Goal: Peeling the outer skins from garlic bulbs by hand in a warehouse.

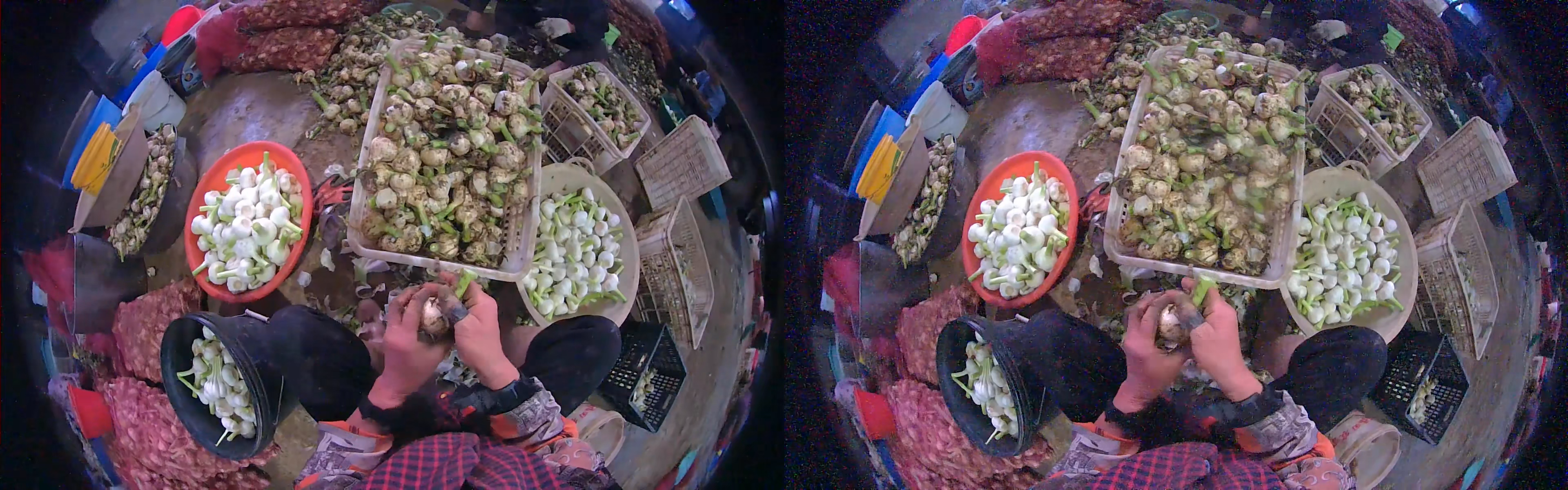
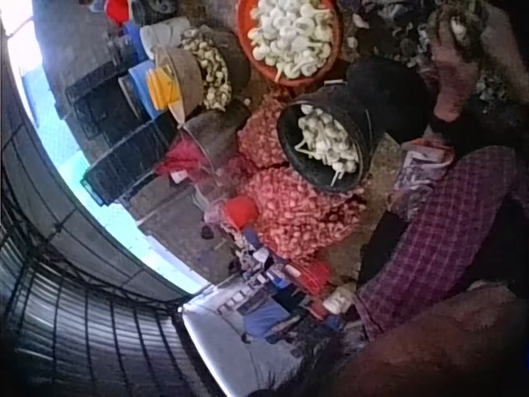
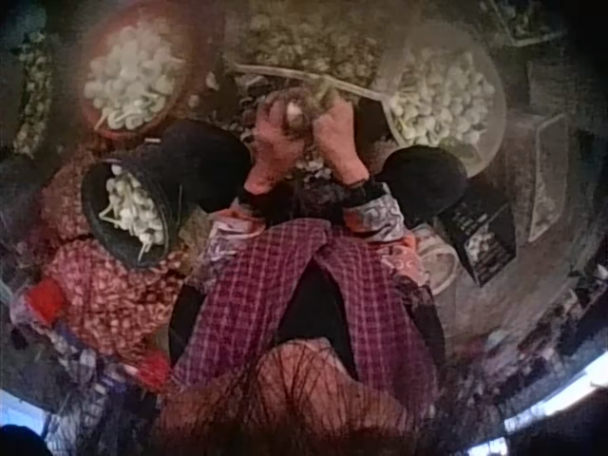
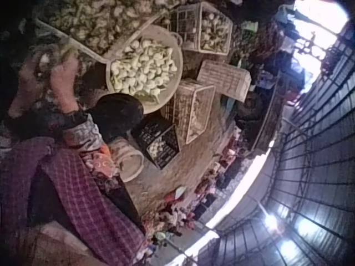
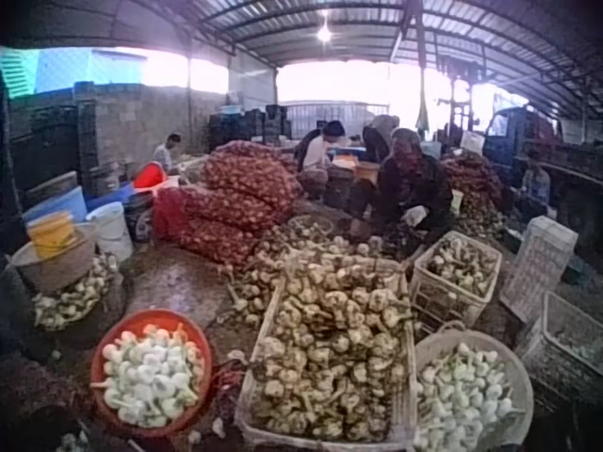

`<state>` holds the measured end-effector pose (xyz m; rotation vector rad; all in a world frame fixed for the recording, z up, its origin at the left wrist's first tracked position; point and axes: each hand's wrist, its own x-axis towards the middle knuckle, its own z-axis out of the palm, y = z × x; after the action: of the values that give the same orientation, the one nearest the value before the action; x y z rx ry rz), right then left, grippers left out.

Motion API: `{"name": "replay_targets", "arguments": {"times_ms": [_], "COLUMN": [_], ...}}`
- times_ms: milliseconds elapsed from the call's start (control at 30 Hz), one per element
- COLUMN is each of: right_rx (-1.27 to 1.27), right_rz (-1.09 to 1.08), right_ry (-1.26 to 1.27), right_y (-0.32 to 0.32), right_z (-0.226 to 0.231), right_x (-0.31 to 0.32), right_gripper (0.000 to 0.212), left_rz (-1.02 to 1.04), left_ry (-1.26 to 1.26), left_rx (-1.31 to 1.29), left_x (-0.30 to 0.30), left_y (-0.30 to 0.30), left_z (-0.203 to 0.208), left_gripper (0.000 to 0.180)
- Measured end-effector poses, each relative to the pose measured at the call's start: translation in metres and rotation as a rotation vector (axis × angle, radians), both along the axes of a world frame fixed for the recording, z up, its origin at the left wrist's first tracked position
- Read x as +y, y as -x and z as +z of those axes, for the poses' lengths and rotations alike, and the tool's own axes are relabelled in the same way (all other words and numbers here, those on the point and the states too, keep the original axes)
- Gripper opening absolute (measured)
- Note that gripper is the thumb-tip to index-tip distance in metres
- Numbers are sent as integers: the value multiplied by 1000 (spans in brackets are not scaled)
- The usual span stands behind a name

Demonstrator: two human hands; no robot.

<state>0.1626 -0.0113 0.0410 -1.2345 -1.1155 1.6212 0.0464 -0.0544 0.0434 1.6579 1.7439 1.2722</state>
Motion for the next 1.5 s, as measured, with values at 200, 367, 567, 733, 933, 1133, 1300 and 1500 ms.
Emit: {"name": "replay_targets", "arguments": {"times_ms": [200,367,567,733,933,1133,1300,1500], "right_rx": [41,-184,-293,49,211,18,306,-783], "right_rz": [199,201,233,-2,-121,12,-425,295], "right_ry": [-86,-337,-364,8,90,-101,191,-614], "right_y": [-19,-20,-27,-13,-21,-16,-50,-43], "right_z": [2,-6,-4,10,-8,-7,-27,-19], "right_x": [5,2,1,-2,6,-11,28,4], "right_gripper": [42,40,39,29,24,33,18,35], "left_rz": [-54,-91,-190,-220,-107,16,-71,34], "left_ry": [182,420,566,492,644,592,336,303], "left_rx": [-265,-846,-1766,-1945,-1880,-1359,-1724,-1444], "left_x": [3,0,-9,-15,10,6,5,5], "left_y": [15,19,27,20,16,10,27,10], "left_z": [6,6,-23,-43,-31,-22,-26,-15], "left_gripper": [63,66,54,43,49,39,37,43]}}
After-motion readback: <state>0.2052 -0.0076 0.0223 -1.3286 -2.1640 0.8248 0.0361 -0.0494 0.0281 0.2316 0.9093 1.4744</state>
